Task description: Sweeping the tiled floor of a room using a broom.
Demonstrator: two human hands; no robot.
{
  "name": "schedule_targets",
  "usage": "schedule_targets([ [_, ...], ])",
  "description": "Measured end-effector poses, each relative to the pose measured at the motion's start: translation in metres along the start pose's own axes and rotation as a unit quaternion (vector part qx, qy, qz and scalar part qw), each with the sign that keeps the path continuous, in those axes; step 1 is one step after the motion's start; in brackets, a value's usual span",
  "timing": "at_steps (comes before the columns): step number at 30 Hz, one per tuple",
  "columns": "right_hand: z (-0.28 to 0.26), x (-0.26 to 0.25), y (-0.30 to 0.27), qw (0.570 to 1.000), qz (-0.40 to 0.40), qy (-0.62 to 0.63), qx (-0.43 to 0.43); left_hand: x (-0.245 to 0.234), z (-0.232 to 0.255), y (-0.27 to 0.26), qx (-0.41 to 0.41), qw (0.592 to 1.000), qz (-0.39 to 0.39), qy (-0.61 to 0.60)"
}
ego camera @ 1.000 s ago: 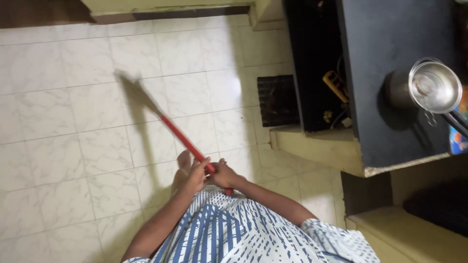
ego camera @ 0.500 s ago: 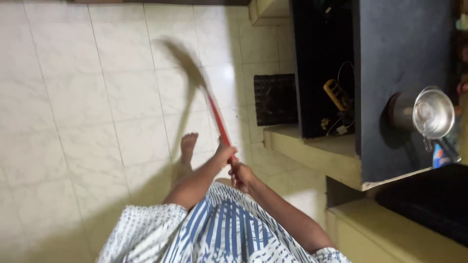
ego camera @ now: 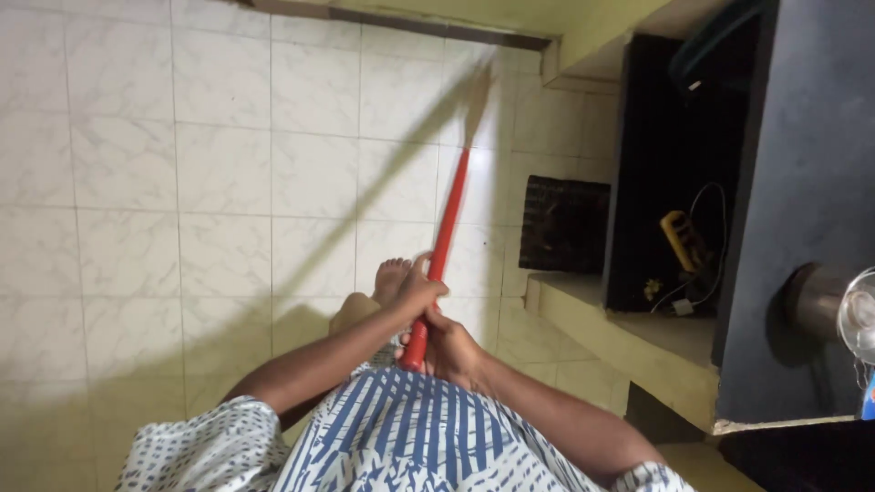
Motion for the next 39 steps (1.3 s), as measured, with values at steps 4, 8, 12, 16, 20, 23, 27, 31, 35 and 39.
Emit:
schedule_targets([
  [4, -0.002, 0.038, 0.030, 0.993, 0.045, -0.109, 0.030, -0.073, 0.021, -0.025, 0.022, 0.992, 0.084, -0.092],
  [8, -0.019, 0.011, 0.156, 0.983, 0.028, -0.176, -0.051, -0.155, -0.011, 0.019, -0.027, 0.969, 0.242, -0.032],
  [12, -0.073, -0.027, 0.216, 0.988, 0.106, -0.112, -0.031, -0.167, 0.012, 0.081, -0.072, 0.952, 0.298, 0.016],
  [16, -0.092, -0.049, 0.180, 0.978, 0.146, -0.131, -0.071, -0.107, -0.008, 0.154, -0.032, 0.960, 0.250, 0.121],
  [20, -0.088, -0.071, 0.131, 0.957, 0.248, -0.047, -0.146, -0.012, -0.018, 0.171, -0.079, 0.988, -0.007, 0.133],
  [23, -0.078, -0.080, 0.098, 0.954, 0.228, 0.019, -0.194, 0.024, 0.008, 0.125, -0.044, 0.979, -0.067, 0.186],
  [27, -0.034, -0.063, 0.056, 0.966, 0.196, 0.069, -0.152, 0.023, -0.024, 0.086, 0.063, 0.995, -0.058, 0.058],
  [31, -0.058, -0.065, 0.095, 0.975, 0.168, 0.037, -0.139, -0.027, 0.027, 0.068, 0.150, 0.965, 0.104, 0.189],
  [35, -0.111, -0.084, 0.139, 0.974, 0.159, -0.055, -0.154, -0.036, 0.068, 0.091, -0.012, 0.976, 0.131, 0.172],
  [39, -0.135, -0.104, 0.130, 0.962, 0.203, 0.037, -0.181, 0.003, 0.034, 0.173, 0.005, 0.978, 0.032, 0.207],
])
Point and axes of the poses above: each hand's wrist, its own y-axis towards the middle knuckle, its own x-axis out of the palm, z = x × y, the point moved 9 cm from there along y, towards the middle knuckle, and after that the axes turned 8 degrees about y, right-handed, at the moved point
